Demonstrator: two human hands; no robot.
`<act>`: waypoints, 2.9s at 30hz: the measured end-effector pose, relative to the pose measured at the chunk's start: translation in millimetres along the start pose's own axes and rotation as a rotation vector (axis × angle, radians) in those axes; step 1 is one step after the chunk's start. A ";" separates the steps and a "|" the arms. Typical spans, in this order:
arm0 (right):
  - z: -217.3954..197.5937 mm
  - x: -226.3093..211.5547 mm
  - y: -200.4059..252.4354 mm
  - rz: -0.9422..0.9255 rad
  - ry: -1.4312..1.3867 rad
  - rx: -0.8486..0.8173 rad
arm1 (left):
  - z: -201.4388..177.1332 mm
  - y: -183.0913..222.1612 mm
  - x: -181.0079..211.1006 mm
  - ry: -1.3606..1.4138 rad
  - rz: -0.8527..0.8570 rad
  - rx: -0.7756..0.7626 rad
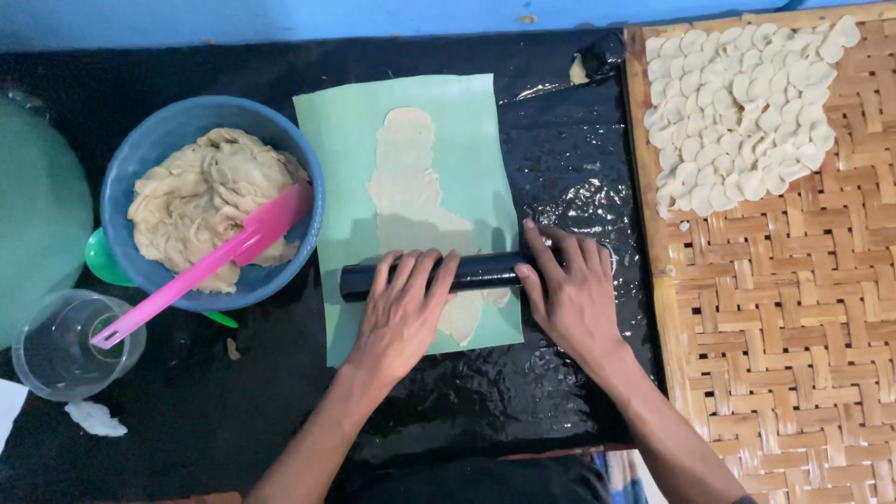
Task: Spreading and rolling out dough on a plastic sheet to create thin crackers.
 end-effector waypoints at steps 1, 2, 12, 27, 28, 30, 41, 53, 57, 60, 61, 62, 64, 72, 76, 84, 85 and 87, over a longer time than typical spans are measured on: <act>4.6 3.0 0.1 0.001 -0.002 -0.005 | 4.7 0.6 1.6 0.002 -0.003 -0.004; 10.0 5.8 -0.7 -0.010 0.030 -0.014 | 10.1 0.3 0.9 0.014 -0.029 -0.008; 33.0 32.9 -41.4 0.075 -0.015 -0.141 | 29.6 -35.3 -17.0 0.001 -0.152 -0.123; 8.3 69.3 -126.4 0.053 -0.192 0.335 | 23.9 -73.1 -38.8 0.066 -0.023 0.023; 4.2 62.4 -117.2 0.057 -0.194 0.335 | 24.3 -69.3 -39.3 0.066 -0.021 0.019; -0.2 46.4 -103.5 0.019 -0.204 0.242 | 27.7 -64.3 -36.7 -0.028 0.028 -0.012; 10.8 23.0 -27.7 0.054 -0.007 0.015 | 15.4 -18.6 9.3 0.000 -0.002 -0.106; 34.6 20.7 40.3 0.115 0.047 -0.015 | 20.4 28.2 34.7 0.040 -0.092 -0.229; 38.0 16.4 70.7 0.131 0.024 -0.053 | 12.5 49.1 48.0 0.058 -0.079 -0.238; 40.0 8.9 93.6 0.122 0.080 -0.116 | 9.5 61.0 53.9 -0.004 -0.054 -0.192; 38.0 6.3 102.0 0.123 0.083 -0.113 | 8.9 63.1 53.0 -0.003 -0.051 -0.188; 37.3 2.5 110.2 0.109 0.067 -0.123 | 11.3 65.8 51.8 -0.014 -0.046 -0.228; 34.7 -2.5 120.1 0.089 0.054 -0.129 | 8.6 62.9 44.6 -0.029 -0.042 -0.259; -5.0 -8.0 109.4 0.022 -0.144 0.067 | 2.4 44.3 28.9 -0.008 0.046 -0.148; -12.9 -1.7 71.5 -0.002 -0.106 0.138 | -2.9 27.5 24.7 -0.065 0.027 -0.096; 19.7 18.8 36.2 -0.034 0.027 -0.008 | 17.3 10.9 22.0 -0.122 -0.114 -0.069; 20.8 19.8 30.7 -0.035 0.025 -0.011 | 19.2 6.3 20.5 -0.121 -0.117 -0.071; 26.0 23.5 22.6 0.009 0.051 -0.055 | 22.7 0.0 15.0 0.048 -0.173 -0.068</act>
Point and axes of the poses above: each hand's wrist, its own y-axis away from the middle knuckle, its own z-axis out of the palm, x = y × z, the point moved 7 cm from there along -y, towards the middle knuckle, and after that the axes turned 13 degrees about -y, right-handed, at the moved point
